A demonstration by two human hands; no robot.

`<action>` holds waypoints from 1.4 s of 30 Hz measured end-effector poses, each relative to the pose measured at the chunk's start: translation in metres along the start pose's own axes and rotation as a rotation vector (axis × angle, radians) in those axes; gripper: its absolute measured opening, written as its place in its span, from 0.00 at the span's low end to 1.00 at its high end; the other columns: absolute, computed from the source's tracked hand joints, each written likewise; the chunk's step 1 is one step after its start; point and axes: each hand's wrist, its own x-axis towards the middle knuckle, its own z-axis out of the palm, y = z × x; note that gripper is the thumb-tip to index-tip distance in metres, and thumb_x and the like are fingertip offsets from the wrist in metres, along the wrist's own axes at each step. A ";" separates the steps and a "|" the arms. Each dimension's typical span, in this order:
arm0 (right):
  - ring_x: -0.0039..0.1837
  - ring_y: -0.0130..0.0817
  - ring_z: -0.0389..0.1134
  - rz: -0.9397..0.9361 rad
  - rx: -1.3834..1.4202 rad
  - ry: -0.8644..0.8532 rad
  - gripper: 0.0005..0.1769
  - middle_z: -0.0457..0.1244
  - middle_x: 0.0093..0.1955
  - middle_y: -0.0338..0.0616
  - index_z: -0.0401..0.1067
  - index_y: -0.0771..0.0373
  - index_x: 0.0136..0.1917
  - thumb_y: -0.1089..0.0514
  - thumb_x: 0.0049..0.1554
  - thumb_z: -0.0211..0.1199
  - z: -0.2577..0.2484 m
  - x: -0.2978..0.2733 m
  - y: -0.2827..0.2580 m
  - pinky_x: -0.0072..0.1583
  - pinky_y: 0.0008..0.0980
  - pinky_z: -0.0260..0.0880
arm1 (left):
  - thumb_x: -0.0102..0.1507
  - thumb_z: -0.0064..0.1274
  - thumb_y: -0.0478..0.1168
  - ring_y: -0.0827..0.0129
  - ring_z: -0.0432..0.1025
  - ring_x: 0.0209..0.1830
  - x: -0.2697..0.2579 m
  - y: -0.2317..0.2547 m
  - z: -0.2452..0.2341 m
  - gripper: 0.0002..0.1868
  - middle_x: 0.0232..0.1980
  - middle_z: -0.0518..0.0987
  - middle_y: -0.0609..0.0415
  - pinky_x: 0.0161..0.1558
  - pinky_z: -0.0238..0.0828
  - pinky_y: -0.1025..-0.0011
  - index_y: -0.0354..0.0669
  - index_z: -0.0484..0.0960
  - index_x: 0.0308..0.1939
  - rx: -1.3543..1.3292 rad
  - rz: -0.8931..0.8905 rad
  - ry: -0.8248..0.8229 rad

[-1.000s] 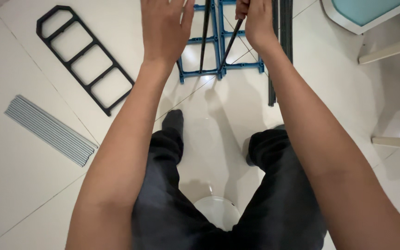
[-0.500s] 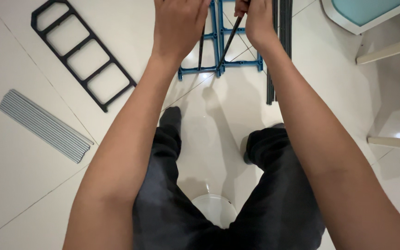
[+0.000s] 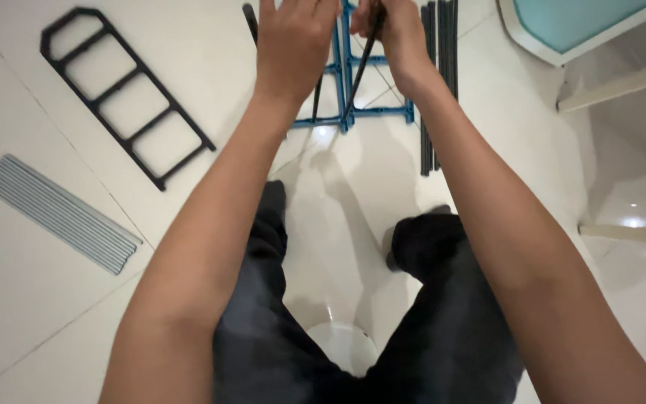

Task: The person assembles a blue plastic rack by inserting black metal rods into the side frames. They connect two side frames with horizontal rods and then attach a top handle piece to complete the structure.

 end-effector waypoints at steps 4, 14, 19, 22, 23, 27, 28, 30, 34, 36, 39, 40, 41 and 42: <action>0.53 0.32 0.67 0.060 0.108 0.045 0.30 0.64 0.45 0.39 0.67 0.56 0.47 0.31 0.72 0.40 -0.001 -0.004 -0.014 0.64 0.38 0.69 | 0.68 0.58 0.34 0.66 0.74 0.53 0.004 0.000 -0.005 0.12 0.50 0.80 0.57 0.63 0.59 0.58 0.43 0.81 0.55 0.071 -0.011 -0.038; 0.55 0.30 0.70 0.005 -0.098 0.062 0.31 0.68 0.48 0.40 0.71 0.57 0.49 0.37 0.73 0.34 -0.015 -0.010 -0.011 0.62 0.39 0.73 | 0.67 0.56 0.32 0.67 0.74 0.52 0.002 -0.007 -0.012 0.13 0.49 0.78 0.59 0.64 0.59 0.60 0.45 0.81 0.55 0.084 -0.008 -0.014; 0.55 0.31 0.71 0.056 -0.068 0.072 0.32 0.69 0.49 0.41 0.71 0.59 0.49 0.38 0.72 0.33 -0.007 -0.008 -0.008 0.62 0.40 0.72 | 0.66 0.58 0.36 0.64 0.72 0.46 0.006 -0.004 -0.015 0.13 0.51 0.79 0.55 0.61 0.59 0.59 0.39 0.82 0.55 0.032 0.005 -0.007; 0.56 0.32 0.70 0.021 -0.126 0.041 0.33 0.68 0.49 0.41 0.72 0.60 0.49 0.36 0.72 0.33 -0.002 -0.003 -0.014 0.62 0.39 0.71 | 0.67 0.58 0.35 0.65 0.74 0.47 0.009 -0.001 -0.016 0.10 0.50 0.79 0.58 0.62 0.60 0.61 0.44 0.81 0.52 0.045 0.007 -0.040; 0.55 0.32 0.69 0.019 -0.145 0.037 0.33 0.68 0.49 0.40 0.72 0.60 0.49 0.36 0.72 0.33 0.002 -0.004 -0.015 0.62 0.39 0.70 | 0.68 0.58 0.36 0.64 0.73 0.47 0.009 0.000 -0.018 0.08 0.49 0.78 0.57 0.61 0.61 0.61 0.43 0.81 0.50 0.012 -0.005 -0.043; 0.51 0.29 0.65 -0.001 -0.138 0.135 0.22 0.64 0.47 0.40 0.70 0.62 0.50 0.43 0.72 0.48 0.016 -0.003 -0.016 0.56 0.31 0.66 | 0.70 0.57 0.38 0.62 0.74 0.44 0.010 0.008 -0.017 0.05 0.45 0.78 0.55 0.57 0.64 0.61 0.40 0.79 0.45 -0.088 -0.061 -0.078; 0.48 0.28 0.62 0.028 -0.173 0.182 0.19 0.63 0.45 0.39 0.71 0.63 0.50 0.46 0.72 0.52 0.019 -0.004 -0.016 0.53 0.29 0.66 | 0.70 0.57 0.38 0.61 0.74 0.43 0.010 0.009 -0.016 0.05 0.44 0.79 0.54 0.56 0.65 0.60 0.40 0.79 0.44 -0.102 -0.080 -0.095; 0.47 0.27 0.62 0.011 -0.230 0.226 0.13 0.63 0.46 0.40 0.71 0.64 0.51 0.52 0.70 0.59 0.018 -0.008 -0.018 0.50 0.27 0.67 | 0.71 0.56 0.37 0.58 0.75 0.41 0.009 0.012 -0.012 0.05 0.41 0.80 0.51 0.50 0.66 0.60 0.38 0.81 0.44 -0.181 -0.151 -0.144; 0.51 0.29 0.68 -0.151 -0.320 0.182 0.06 0.63 0.52 0.43 0.72 0.65 0.53 0.60 0.68 0.63 0.010 -0.026 -0.034 0.55 0.30 0.73 | 0.69 0.55 0.36 0.54 0.76 0.39 0.008 0.018 -0.006 0.06 0.38 0.82 0.47 0.44 0.67 0.57 0.36 0.83 0.46 -0.249 -0.191 -0.158; 0.53 0.33 0.69 -0.219 -0.408 0.122 0.07 0.64 0.53 0.46 0.71 0.67 0.55 0.62 0.66 0.63 0.004 -0.033 -0.048 0.56 0.34 0.74 | 0.67 0.57 0.36 0.52 0.77 0.38 0.010 0.021 -0.005 0.07 0.38 0.82 0.45 0.43 0.69 0.57 0.34 0.83 0.46 -0.267 -0.192 -0.164; 0.53 0.39 0.69 -0.193 -0.510 0.050 0.09 0.65 0.53 0.49 0.71 0.68 0.57 0.63 0.65 0.62 -0.002 -0.047 -0.068 0.53 0.35 0.72 | 0.64 0.58 0.34 0.49 0.77 0.38 0.011 0.025 -0.010 0.09 0.41 0.83 0.41 0.42 0.72 0.57 0.32 0.82 0.46 -0.331 -0.186 -0.133; 0.52 0.39 0.69 -0.114 -0.486 0.050 0.09 0.66 0.53 0.49 0.71 0.68 0.57 0.63 0.64 0.62 -0.002 -0.050 -0.072 0.51 0.34 0.73 | 0.63 0.58 0.32 0.48 0.78 0.39 0.011 0.025 -0.011 0.09 0.42 0.83 0.40 0.42 0.73 0.57 0.31 0.82 0.46 -0.360 -0.184 -0.117; 0.51 0.39 0.69 -0.032 -0.457 0.049 0.09 0.66 0.53 0.49 0.71 0.68 0.57 0.63 0.64 0.61 -0.004 -0.052 -0.074 0.48 0.34 0.73 | 0.63 0.59 0.32 0.47 0.78 0.39 0.012 0.027 -0.012 0.08 0.41 0.83 0.40 0.42 0.74 0.57 0.31 0.81 0.44 -0.397 -0.216 -0.121; 0.51 0.38 0.71 -0.047 -0.447 0.054 0.08 0.68 0.51 0.48 0.71 0.67 0.56 0.63 0.64 0.62 -0.007 -0.052 -0.075 0.51 0.34 0.74 | 0.63 0.60 0.31 0.46 0.78 0.39 0.014 0.028 -0.012 0.07 0.40 0.82 0.39 0.41 0.74 0.57 0.31 0.80 0.43 -0.435 -0.247 -0.125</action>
